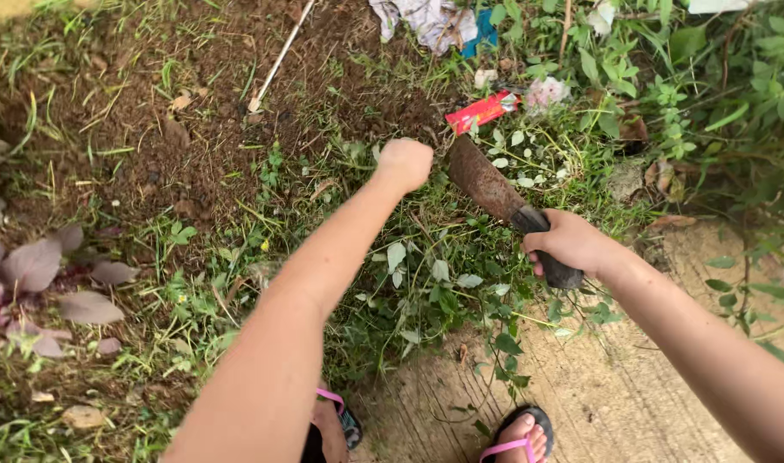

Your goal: The person uses a hoe to loosen soil and remove weeds from a garden bed. They repeatedly strike the ground near plants and pull out unwanted vegetation by hand, clearing the area around the desired plants.

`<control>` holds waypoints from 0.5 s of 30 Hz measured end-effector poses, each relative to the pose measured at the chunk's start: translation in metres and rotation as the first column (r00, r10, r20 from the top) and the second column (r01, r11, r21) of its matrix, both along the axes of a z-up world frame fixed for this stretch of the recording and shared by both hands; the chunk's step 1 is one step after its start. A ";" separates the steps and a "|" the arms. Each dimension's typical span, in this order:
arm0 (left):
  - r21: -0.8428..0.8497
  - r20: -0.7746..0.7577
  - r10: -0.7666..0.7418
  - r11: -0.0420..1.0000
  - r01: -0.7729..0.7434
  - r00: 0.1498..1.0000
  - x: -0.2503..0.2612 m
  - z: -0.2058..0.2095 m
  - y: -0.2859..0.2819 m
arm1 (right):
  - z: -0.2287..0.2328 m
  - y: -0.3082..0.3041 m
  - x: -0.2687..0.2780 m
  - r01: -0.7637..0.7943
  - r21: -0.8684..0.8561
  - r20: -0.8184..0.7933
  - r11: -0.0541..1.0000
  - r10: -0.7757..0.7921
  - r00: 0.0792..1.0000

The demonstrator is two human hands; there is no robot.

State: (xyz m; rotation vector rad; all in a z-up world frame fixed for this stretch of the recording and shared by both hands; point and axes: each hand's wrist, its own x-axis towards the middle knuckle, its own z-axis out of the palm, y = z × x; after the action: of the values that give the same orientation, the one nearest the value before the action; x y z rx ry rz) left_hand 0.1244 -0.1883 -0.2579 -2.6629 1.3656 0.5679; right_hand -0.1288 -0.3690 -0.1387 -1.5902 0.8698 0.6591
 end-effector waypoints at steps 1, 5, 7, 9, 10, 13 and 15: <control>-0.026 -0.044 0.065 0.997 -0.066 0.997 -0.007 0.000 0.000 | 0.000 0.000 -0.002 -0.007 -0.015 -0.013 1.000 0.007 1.000; -0.089 -0.183 0.213 0.969 -0.232 0.960 -0.025 0.003 0.001 | -0.002 -0.008 -0.011 -0.020 -0.019 -0.006 1.000 0.019 1.000; -0.131 -0.239 0.272 0.942 -0.308 0.932 -0.039 0.004 0.003 | -0.003 -0.015 -0.018 0.021 -0.007 -0.016 1.000 -0.021 1.000; -0.192 -0.305 0.353 0.887 -0.420 0.885 -0.053 0.006 0.006 | -0.006 -0.022 -0.025 0.031 -0.001 0.012 1.000 -0.031 0.999; -0.198 -0.316 0.358 0.881 -0.430 0.879 -0.057 0.007 0.008 | -0.006 -0.027 -0.029 0.037 0.003 0.025 0.999 -0.037 0.999; -0.199 -0.352 0.353 0.877 -0.438 0.867 -0.071 0.017 0.019 | -0.007 -0.037 -0.037 0.086 0.000 -0.004 0.996 -0.086 0.996; -0.196 -0.374 0.325 0.888 -0.416 0.869 -0.079 0.032 0.030 | -0.004 -0.039 -0.041 0.089 -0.008 -0.029 0.996 -0.089 0.996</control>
State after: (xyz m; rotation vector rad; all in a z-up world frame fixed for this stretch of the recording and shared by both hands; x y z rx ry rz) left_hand 0.0454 -0.1581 -0.2255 -3.2085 1.0467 0.9755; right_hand -0.1695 -0.4083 -0.1427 -1.5422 0.9598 0.6174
